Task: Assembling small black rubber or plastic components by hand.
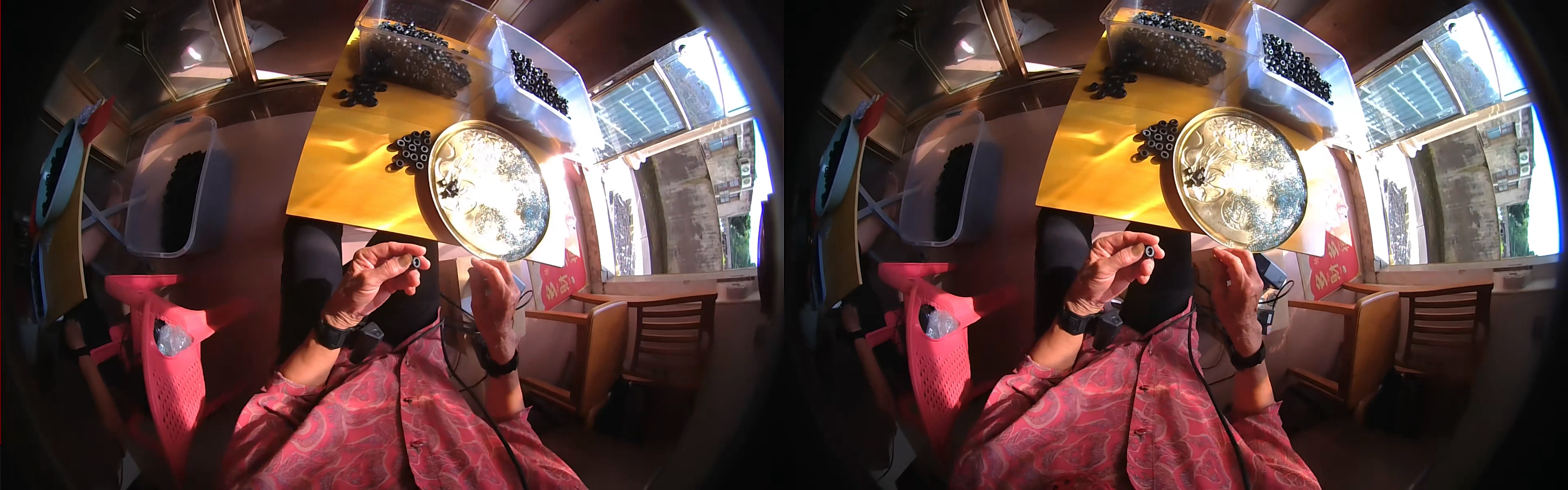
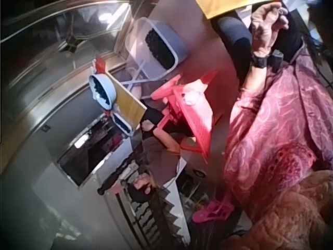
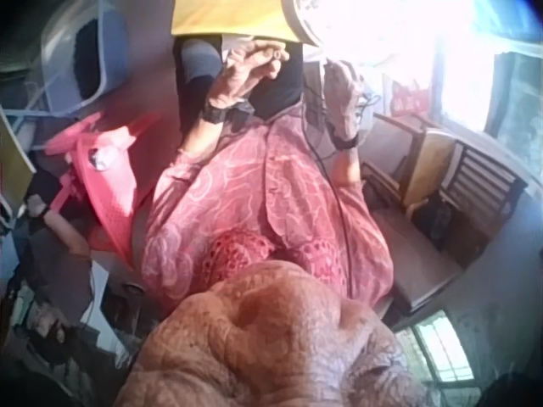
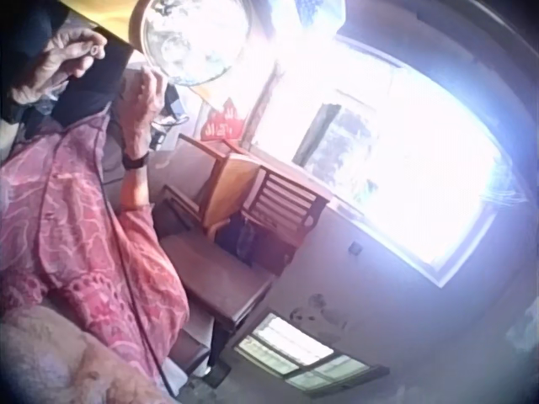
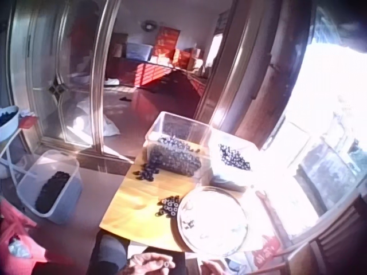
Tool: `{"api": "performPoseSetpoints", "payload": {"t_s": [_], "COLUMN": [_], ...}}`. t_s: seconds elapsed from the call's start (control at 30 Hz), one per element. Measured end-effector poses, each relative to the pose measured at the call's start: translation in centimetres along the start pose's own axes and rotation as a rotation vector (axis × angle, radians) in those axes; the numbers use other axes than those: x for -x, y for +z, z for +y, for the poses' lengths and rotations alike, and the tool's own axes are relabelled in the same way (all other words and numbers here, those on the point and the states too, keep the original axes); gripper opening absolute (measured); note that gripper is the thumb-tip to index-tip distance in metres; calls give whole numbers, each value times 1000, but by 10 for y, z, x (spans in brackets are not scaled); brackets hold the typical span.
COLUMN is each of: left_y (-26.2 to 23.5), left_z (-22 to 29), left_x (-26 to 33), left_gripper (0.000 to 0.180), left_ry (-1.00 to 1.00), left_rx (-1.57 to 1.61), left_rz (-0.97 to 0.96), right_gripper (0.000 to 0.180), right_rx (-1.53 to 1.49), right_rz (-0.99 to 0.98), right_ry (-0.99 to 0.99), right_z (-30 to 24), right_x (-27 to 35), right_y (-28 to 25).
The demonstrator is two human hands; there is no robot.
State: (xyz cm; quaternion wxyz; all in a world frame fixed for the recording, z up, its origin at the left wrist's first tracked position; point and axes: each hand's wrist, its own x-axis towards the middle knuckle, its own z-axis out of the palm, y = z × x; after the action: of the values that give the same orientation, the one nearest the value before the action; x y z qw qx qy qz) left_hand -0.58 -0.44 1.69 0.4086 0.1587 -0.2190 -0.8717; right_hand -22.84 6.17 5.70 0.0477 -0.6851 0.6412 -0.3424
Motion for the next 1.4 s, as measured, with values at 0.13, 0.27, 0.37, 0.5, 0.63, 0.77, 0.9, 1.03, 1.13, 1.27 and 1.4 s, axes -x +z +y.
{"api": "performPoseSetpoints", "payload": {"t_s": [0.13, 0.27, 0.37, 0.5, 0.63, 0.77, 0.9, 1.03, 1.13, 1.27, 1.4], "left_y": [-4, -3, -6, -9, -3, -2, -3, -6, -5, -1, -5], "left_z": [-5, -5, -6, -8, -3, -1, 0, -1, -2, -1, -4], "left_x": [-3, -6, -6, -7, -5, -2, 1, 3, 3, 2, 2], "left_gripper": [28, 25, 24, 25, 27, 26, 27, 25, 24, 24, 24], "left_ry": [-39, -49, -29, 18, 55, 84, 109, 106, 109, 126, 115], "left_rx": [-1, 27, 34, 49, 118, 154, 141, 110, 141, 126, 114], "left_rz": [-5, -7, -12, -1, -18, -40, -40, -31, -36, -57, -36], "right_gripper": [16, 13, 8, 9, 10, 11, 16, 14, 11, 8, 4], "right_rx": [58, 155, 216, 211, 266, 291, 335, 325, 331, 353, 364], "right_rz": [45, 72, 48, 41, 10, -30, -94, -102, -121, -119, -142], "right_ry": [7, 9, 30, 23, 34, 80, 109, 92, 137, 155, 171], "right_z": [10, 13, 20, 25, 26, 27, 30, 33, 33, 31, 34], "right_x": [-5, -17, -27, -36, -41, -43, -43, -42, -44, -47, -45], "right_y": [-2, -2, 6, 14, 18, 21, 24, 26, 27, 26, 29]}}
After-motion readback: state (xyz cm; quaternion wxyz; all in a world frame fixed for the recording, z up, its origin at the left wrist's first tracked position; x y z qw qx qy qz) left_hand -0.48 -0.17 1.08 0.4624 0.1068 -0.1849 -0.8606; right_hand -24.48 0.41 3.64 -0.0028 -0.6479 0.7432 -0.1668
